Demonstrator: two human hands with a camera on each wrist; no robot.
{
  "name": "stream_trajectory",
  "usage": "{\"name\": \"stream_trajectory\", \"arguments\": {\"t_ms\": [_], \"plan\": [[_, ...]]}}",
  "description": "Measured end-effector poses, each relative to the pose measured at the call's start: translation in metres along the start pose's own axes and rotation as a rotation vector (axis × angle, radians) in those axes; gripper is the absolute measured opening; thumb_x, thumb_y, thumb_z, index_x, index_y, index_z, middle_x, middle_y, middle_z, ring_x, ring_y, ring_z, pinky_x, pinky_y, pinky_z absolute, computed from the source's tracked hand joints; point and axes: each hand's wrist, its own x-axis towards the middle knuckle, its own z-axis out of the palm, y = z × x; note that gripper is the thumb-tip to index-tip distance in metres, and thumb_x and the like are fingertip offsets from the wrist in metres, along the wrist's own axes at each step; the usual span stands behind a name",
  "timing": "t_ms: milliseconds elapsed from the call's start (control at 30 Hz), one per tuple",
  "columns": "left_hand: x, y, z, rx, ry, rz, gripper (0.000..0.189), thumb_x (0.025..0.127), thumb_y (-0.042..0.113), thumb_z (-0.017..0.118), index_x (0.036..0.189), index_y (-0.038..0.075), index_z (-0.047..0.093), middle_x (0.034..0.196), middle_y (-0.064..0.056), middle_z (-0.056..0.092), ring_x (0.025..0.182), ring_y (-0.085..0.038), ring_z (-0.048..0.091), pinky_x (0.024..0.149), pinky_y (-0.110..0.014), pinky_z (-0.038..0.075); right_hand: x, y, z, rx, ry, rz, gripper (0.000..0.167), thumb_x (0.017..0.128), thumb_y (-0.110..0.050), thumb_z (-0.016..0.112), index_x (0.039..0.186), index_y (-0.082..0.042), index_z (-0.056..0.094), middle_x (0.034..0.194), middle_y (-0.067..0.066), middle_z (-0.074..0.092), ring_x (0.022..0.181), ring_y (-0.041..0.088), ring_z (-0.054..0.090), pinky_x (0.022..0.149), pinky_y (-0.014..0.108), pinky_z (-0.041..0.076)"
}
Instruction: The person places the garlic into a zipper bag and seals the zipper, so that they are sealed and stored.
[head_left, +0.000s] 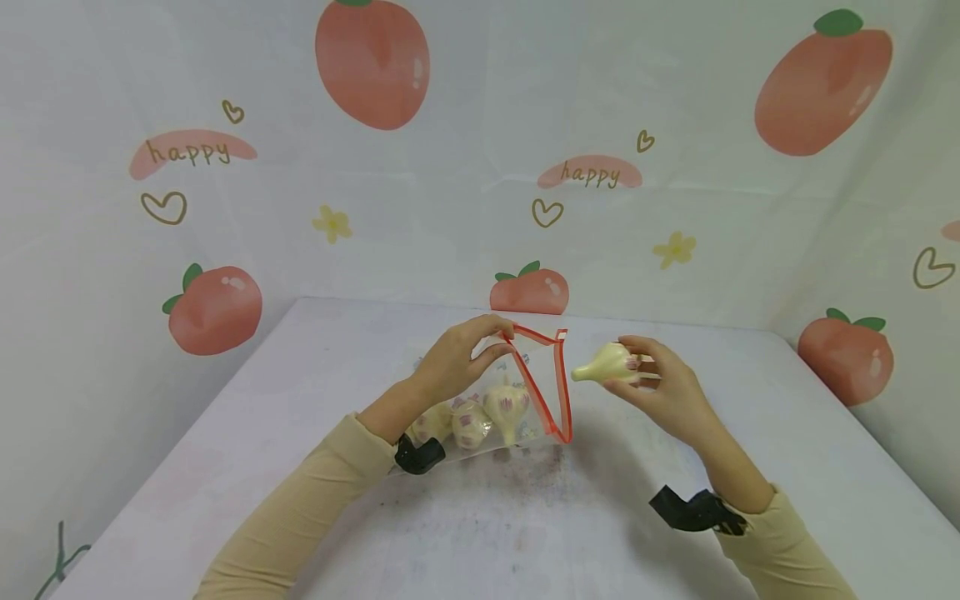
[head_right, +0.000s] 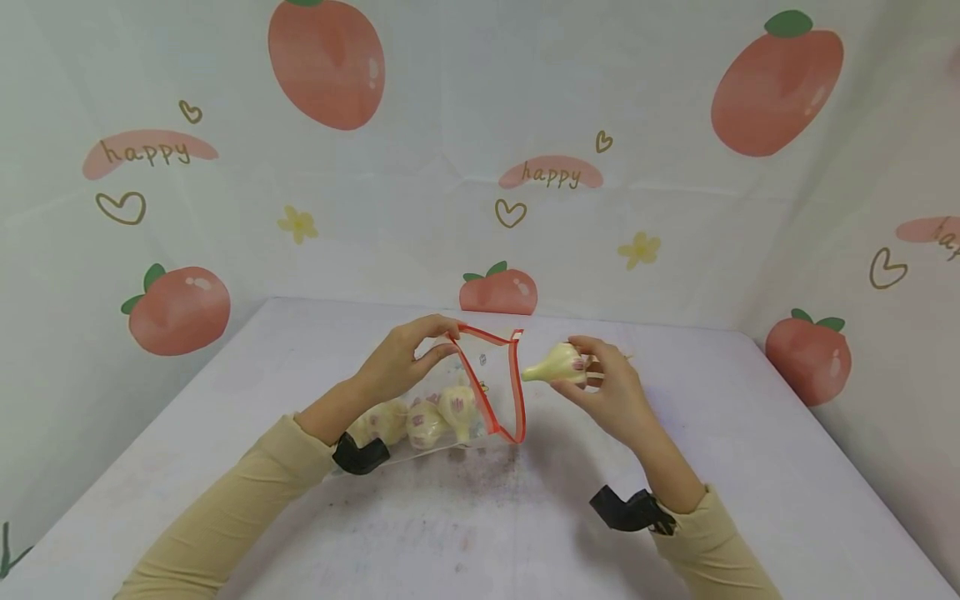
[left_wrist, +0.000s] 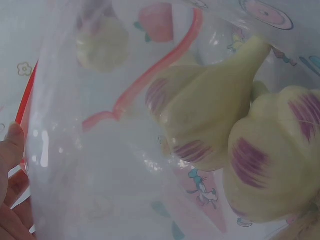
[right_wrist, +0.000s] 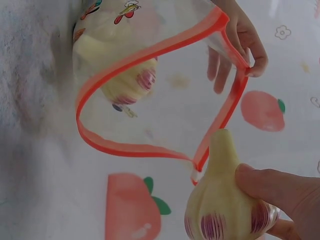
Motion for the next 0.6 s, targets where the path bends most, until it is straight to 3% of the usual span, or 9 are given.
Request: {"name": "stream_trajectory", "arguments": {"t_ms": [267, 600], "plan": [[-0.001, 0.0, 0.0, -0.014, 0.001, -0.003, 0.015, 0.088, 0.011, 0.063, 0.101, 0.004, 0.058, 0.098, -0.01, 0.065, 0.091, -0.023, 0.062, 0.083, -0.034, 0.05, 0.0, -0.005, 0.006, 0.023, -0.021, -0.011, 0.056, 0.079, -0.015, 0.075, 0.127, -0.003, 0.05, 0.114, 0.016, 0.058, 0.096, 0.026, 0.057, 0.08, 0.036, 0.055], [-0.001, 0.0, 0.0, -0.009, 0.013, 0.006, 0.016, 0.088, 0.011, 0.063, 0.101, 0.004, 0.058, 0.098, -0.008, 0.065, 0.091, -0.023, 0.062, 0.082, -0.034, 0.05, 0.0, -0.012, 0.015, 0.048, -0.038, -0.056, 0.055, 0.078, -0.013, 0.076, 0.126, -0.001, 0.051, 0.116, 0.017, 0.058, 0.096, 0.027, 0.06, 0.079, 0.037, 0.055]]}}
